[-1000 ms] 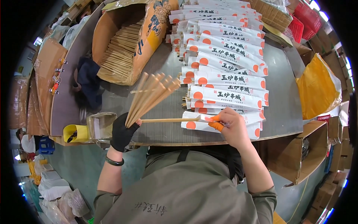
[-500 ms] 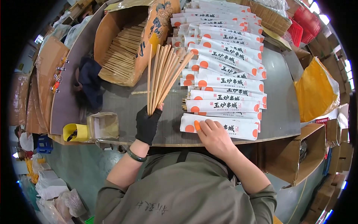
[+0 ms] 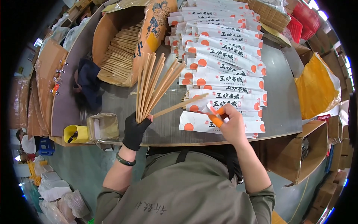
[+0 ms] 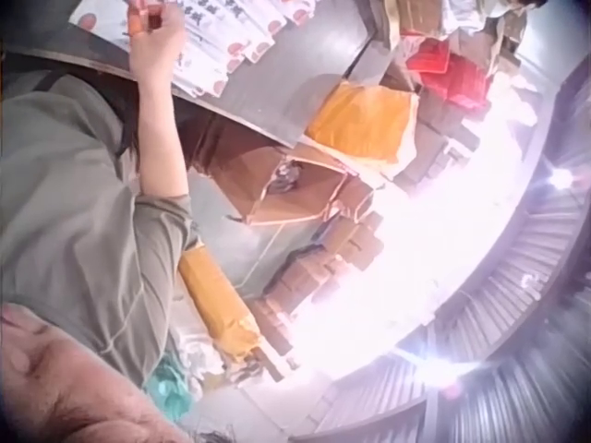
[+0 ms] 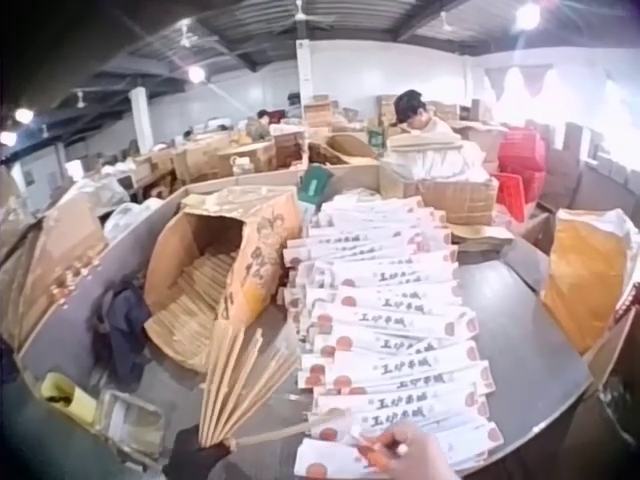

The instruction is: Packaging bundles of wooden sticks into paper envelopes on a production line.

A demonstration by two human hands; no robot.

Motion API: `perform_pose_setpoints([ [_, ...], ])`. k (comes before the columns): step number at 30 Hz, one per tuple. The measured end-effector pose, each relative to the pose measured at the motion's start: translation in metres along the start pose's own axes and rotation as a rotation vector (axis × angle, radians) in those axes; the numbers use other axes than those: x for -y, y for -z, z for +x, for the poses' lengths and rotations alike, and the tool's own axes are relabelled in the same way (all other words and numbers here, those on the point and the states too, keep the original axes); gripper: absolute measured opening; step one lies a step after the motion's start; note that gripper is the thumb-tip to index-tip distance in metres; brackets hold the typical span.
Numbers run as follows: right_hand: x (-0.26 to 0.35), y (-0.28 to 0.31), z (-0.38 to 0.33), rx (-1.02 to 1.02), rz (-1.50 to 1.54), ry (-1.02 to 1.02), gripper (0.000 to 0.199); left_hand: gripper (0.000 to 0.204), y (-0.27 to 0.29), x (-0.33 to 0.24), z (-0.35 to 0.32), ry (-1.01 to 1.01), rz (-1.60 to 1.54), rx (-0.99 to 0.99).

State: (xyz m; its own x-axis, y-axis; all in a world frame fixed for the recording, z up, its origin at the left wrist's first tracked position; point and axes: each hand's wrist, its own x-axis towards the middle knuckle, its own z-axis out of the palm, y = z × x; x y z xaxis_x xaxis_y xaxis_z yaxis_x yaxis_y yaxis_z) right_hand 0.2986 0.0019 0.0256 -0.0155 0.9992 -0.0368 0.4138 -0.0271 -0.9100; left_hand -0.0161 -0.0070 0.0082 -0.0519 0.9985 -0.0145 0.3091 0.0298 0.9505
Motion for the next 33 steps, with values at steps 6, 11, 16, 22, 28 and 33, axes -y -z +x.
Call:
perform_pose_setpoints([
  [6, 0.009, 0.016, 0.015, 0.076, 0.08, -0.016, 0.014, 0.014, 0.022, -0.002, 0.012, 0.029, 0.104, 0.131],
  [11, 0.009, 0.018, 0.007, 0.101, -0.356, 0.462, 0.007, 0.027, 0.04, -0.005, 0.014, -0.131, 0.492, 0.181],
  [16, 0.048, -0.037, -0.002, 0.166, -0.41, 0.906, 0.022, 0.035, -0.059, -0.028, -0.009, 0.194, -0.576, 0.339],
  [22, 0.026, -0.03, 0.005, -0.009, -0.665, 0.728, 0.038, 0.004, -0.09, 0.002, 0.023, -0.23, -0.028, -0.114],
  [28, 0.017, -0.033, -0.005, 0.131, -0.678, 0.788, 0.039, 0.009, -0.108, -0.004, 0.035, -0.016, -0.041, -0.057],
  [33, -0.001, -0.016, -0.026, 0.191, -0.659, 0.706, 0.031, 0.019, -0.092, -0.01, 0.059, -0.288, 0.228, -0.117],
])
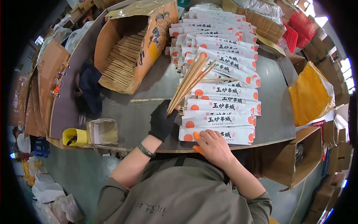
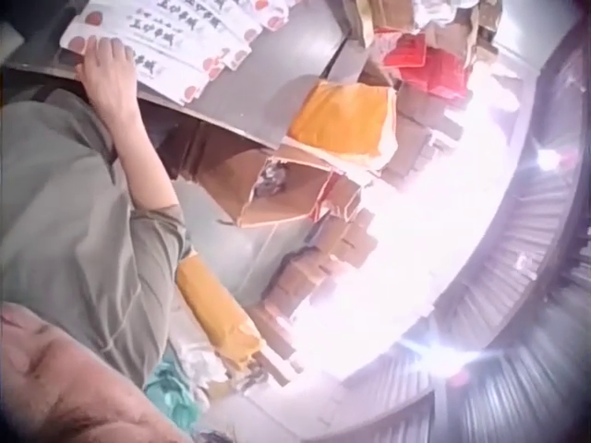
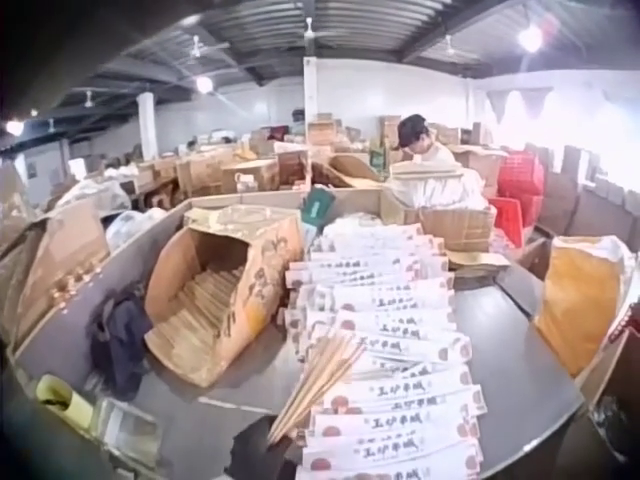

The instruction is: Packaging bundles of wooden sticks into paper envelopes on a production line.

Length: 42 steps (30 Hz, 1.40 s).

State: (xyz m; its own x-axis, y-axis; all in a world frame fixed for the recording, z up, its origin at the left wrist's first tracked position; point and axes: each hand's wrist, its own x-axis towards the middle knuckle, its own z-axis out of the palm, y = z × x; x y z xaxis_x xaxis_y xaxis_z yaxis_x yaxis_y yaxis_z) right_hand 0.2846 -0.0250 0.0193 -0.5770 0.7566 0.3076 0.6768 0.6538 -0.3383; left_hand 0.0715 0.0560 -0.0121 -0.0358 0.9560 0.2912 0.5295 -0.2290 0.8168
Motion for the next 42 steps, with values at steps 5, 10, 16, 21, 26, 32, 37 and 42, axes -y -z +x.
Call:
perform_pose_setpoints([
  [5, -0.001, -0.003, -0.005, 0.024, -0.054, 0.024, 0.027, 0.031, -0.014, -0.016, 0.07, -0.188, 0.318, 0.246],
  [10, 0.004, -0.008, -0.005, -0.005, -0.075, 0.016, 0.019, 0.047, -0.049, -0.016, 0.113, -0.166, 0.443, 0.508],
  [16, 0.001, -0.013, -0.01, -0.022, -0.064, -0.019, 0.022, 0.043, -0.071, -0.036, 0.134, -0.02, 0.598, 0.787],
  [21, -0.002, -0.008, -0.003, -0.044, 0.031, -0.047, 0.02, 0.042, -0.081, -0.04, 0.139, -0.024, 0.639, 0.788],
  [26, -0.013, -0.006, 0.002, -0.124, 0.144, -0.047, 0.02, 0.038, -0.095, -0.064, 0.134, -0.129, 0.598, 0.721],
  [32, -0.007, -0.007, 0.002, -0.082, 0.093, -0.041, 0.024, 0.038, -0.092, -0.076, 0.141, -0.14, 0.614, 0.869],
  [37, -0.015, -0.001, -0.003, -0.228, 0.108, -0.116, 0.02, 0.039, -0.041, -0.069, 0.14, -0.306, 0.532, 0.716],
  [42, -0.051, 0.014, 0.016, -0.151, -0.057, -0.336, 0.027, 0.031, 0.01, -0.012, 0.097, -0.304, 0.174, 0.085],
])
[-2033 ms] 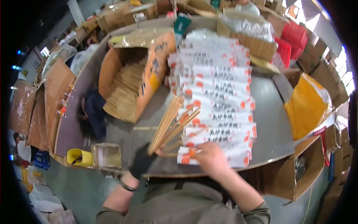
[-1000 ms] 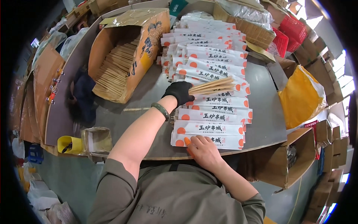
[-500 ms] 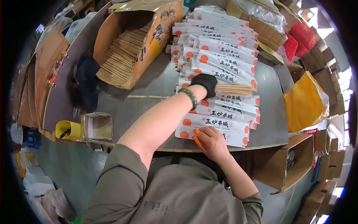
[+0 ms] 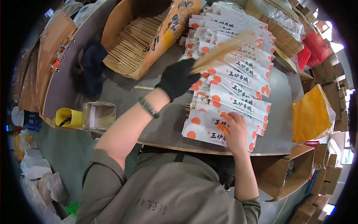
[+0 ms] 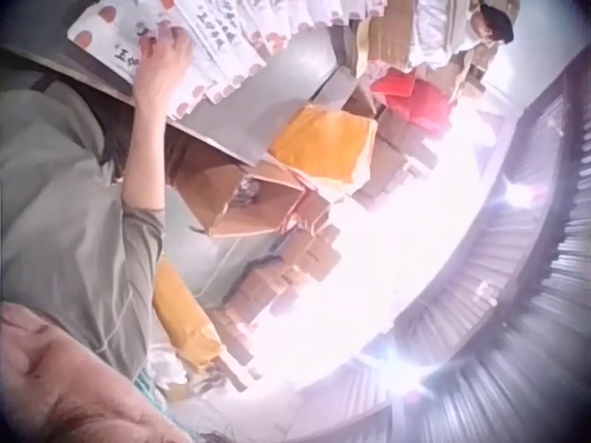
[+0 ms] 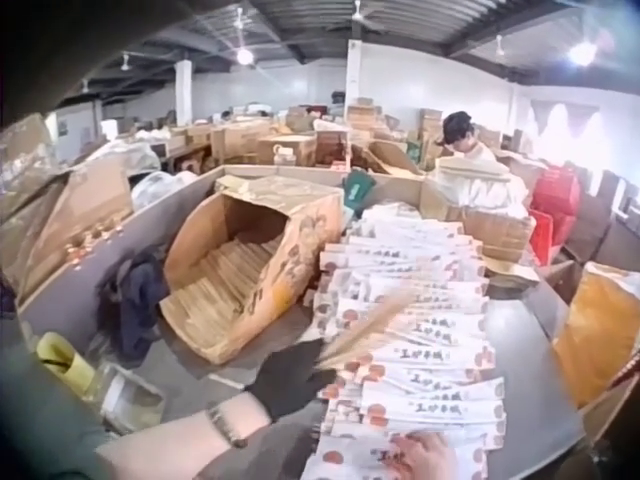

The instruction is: Packaging bundles of wooden sticks into paper envelopes on a production line.

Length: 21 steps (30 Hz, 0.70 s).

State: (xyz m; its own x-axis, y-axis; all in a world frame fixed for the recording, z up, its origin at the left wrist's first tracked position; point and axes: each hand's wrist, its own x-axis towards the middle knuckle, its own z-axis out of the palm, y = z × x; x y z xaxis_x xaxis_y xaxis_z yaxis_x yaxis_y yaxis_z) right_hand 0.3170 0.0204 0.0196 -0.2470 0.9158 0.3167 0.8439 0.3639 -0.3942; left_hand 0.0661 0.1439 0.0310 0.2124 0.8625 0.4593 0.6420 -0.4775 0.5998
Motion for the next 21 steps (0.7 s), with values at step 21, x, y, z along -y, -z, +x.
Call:
perform_pose_setpoints([
  [21, -0.027, 0.056, 0.023, -0.07, 1.017, -0.24, 0.023, 0.023, 0.023, 0.026, -0.164, 0.532, -0.108, -0.456],
])
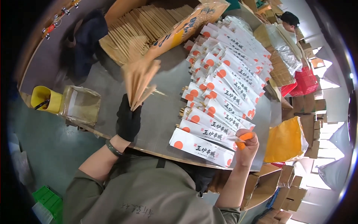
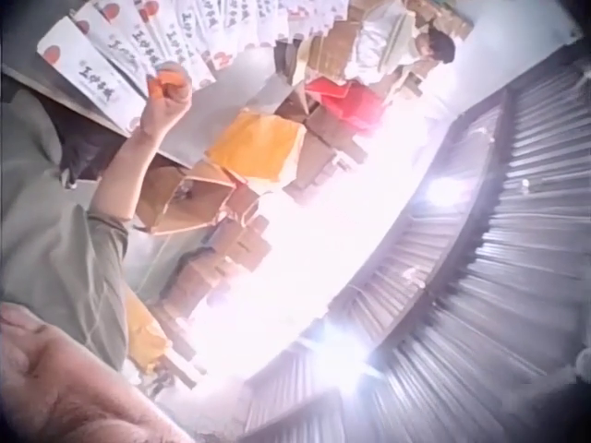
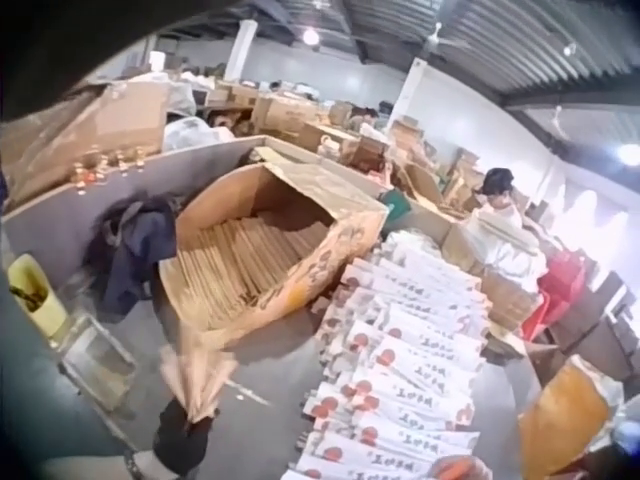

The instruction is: Packaging bundles of wooden sticks into paper envelopes on a production line.

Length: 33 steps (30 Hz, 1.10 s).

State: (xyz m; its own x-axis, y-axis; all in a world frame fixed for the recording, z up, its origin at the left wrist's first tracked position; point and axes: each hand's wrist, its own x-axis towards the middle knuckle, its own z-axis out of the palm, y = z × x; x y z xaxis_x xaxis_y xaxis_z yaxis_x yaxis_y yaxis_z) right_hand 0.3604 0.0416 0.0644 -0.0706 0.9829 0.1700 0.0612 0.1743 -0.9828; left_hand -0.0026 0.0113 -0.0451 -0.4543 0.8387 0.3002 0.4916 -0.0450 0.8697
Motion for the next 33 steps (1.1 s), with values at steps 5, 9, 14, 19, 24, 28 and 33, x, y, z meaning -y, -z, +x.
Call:
perform_pose_setpoints([
  [5, 0.011, -0.002, -0.009, 0.032, 0.03, 0.055, 0.026, 0.034, -0.005, 0.009, -0.001, -0.06, 0.065, 0.046],
  [9, 0.019, -0.004, -0.008, 0.046, 0.059, 0.064, 0.027, 0.033, -0.006, 0.009, -0.008, -0.099, -0.011, 0.005],
  [14, 0.024, -0.037, 0.007, -0.144, -1.398, 0.515, 0.035, 0.023, 0.007, -0.029, -0.004, 0.095, -0.122, 0.057],
  [19, -0.002, -0.105, -0.053, 0.48, -1.171, 0.465, 0.033, 0.015, 0.019, -0.031, -0.009, 0.101, -0.118, 0.103],
  [24, -0.041, -0.104, -0.067, 0.358, -1.131, 0.574, 0.028, 0.019, 0.031, -0.037, -0.011, 0.262, -0.13, 0.148],
  [28, -0.042, -0.107, -0.07, 0.297, -1.065, 0.538, 0.023, 0.021, 0.04, -0.025, -0.011, 0.264, -0.144, 0.152],
  [33, -0.043, -0.1, -0.064, 0.305, -0.974, 0.5, 0.018, 0.021, 0.053, -0.026, -0.012, 0.362, -0.278, 0.238],
])
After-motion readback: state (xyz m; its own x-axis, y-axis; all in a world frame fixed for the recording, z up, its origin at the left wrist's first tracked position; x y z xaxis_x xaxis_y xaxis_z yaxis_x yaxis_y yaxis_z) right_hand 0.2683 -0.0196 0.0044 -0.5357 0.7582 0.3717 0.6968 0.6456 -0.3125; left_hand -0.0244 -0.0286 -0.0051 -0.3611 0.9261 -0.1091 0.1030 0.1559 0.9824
